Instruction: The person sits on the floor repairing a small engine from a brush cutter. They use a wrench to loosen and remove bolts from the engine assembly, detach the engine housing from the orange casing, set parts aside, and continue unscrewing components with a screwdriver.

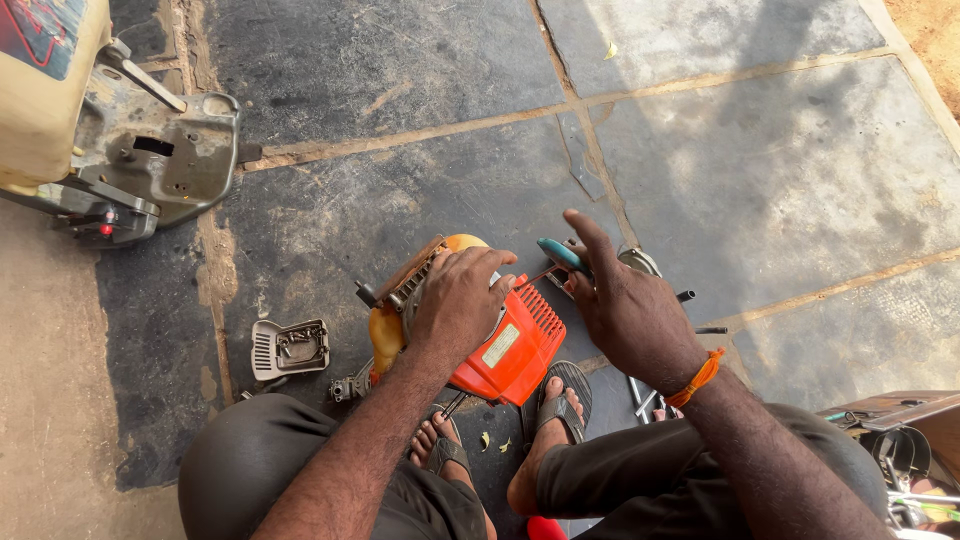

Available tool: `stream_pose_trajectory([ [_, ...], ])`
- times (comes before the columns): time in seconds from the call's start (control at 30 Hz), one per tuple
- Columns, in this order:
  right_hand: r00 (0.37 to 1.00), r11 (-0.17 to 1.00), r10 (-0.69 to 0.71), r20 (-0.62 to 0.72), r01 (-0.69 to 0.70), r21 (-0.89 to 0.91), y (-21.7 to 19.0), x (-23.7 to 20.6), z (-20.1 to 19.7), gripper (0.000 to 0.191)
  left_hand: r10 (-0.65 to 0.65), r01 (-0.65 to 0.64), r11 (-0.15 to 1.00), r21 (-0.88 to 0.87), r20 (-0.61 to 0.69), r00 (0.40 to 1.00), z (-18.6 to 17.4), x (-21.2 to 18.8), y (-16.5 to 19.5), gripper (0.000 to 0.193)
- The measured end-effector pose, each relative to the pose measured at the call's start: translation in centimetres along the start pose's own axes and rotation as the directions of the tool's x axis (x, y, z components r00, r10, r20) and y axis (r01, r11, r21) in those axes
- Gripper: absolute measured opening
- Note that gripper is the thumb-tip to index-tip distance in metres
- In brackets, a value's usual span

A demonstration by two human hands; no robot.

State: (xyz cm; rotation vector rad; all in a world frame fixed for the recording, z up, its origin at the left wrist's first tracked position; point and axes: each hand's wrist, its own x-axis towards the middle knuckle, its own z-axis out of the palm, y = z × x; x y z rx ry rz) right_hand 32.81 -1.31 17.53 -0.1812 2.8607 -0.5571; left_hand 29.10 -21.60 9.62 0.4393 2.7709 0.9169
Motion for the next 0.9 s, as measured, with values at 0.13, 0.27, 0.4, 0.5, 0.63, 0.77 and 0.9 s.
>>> stream_pose_trajectory([
  [0.13, 0.986, 0.995, -0.086, -0.143, 0.077, -0.066, 0.6, 0.9, 0.2, 0.046, 0.011, -0.011, 0.999, -0.041, -0.011, 1.0, 0.4, 0.3, -0.7, 0.034],
  [0.27, 0.836, 0.862, -0.427, -0.345, 0.26, -0.435, 1.1, 1.2, 1.1, 0.037, 0.014, -0.012, 0.997, -0.079, 0.022, 1.0, 0.4, 0.5, -0.6, 0.034],
  [0.4, 0.933, 0.922, -0.238, -0.271, 0.13, -0.365, 1.0, 1.7, 1.7, 0.032, 0.05, -0.051, 0.995, -0.089, -0.012, 0.999, 0.2, 1.0, -0.3, 0.034],
  [0.5, 0.962, 0.963, -0.186, -0.2, 0.138, -0.233, 1.1, 1.5, 1.3, 0.047, 0.071, -0.073, 0.996, -0.058, -0.029, 0.997, 0.8, 0.8, -0.2, 0.034],
  [0.63, 0.93, 0.958, -0.281, -0.236, 0.256, -0.13, 1.4, 0.5, 0.5, 0.063, 0.172, -0.162, 0.982, 0.096, -0.106, 0.979, 2.3, 0.5, 0.0, 0.035],
  [0.77, 0.98, 0.997, -0.081, -0.184, 0.08, -0.014, 0.9, 0.8, 0.3, 0.054, 0.209, -0.161, 0.941, 0.296, -0.138, 0.968, 3.5, -0.1, 0.2, 0.031],
  [0.9, 0.982, 0.988, 0.113, -0.152, -0.095, 0.121, 1.7, 0.8, -0.1, 0.081, 0.208, -0.146, 0.92, 0.364, -0.138, 0.968, 4.0, 0.5, 0.7, 0.029],
])
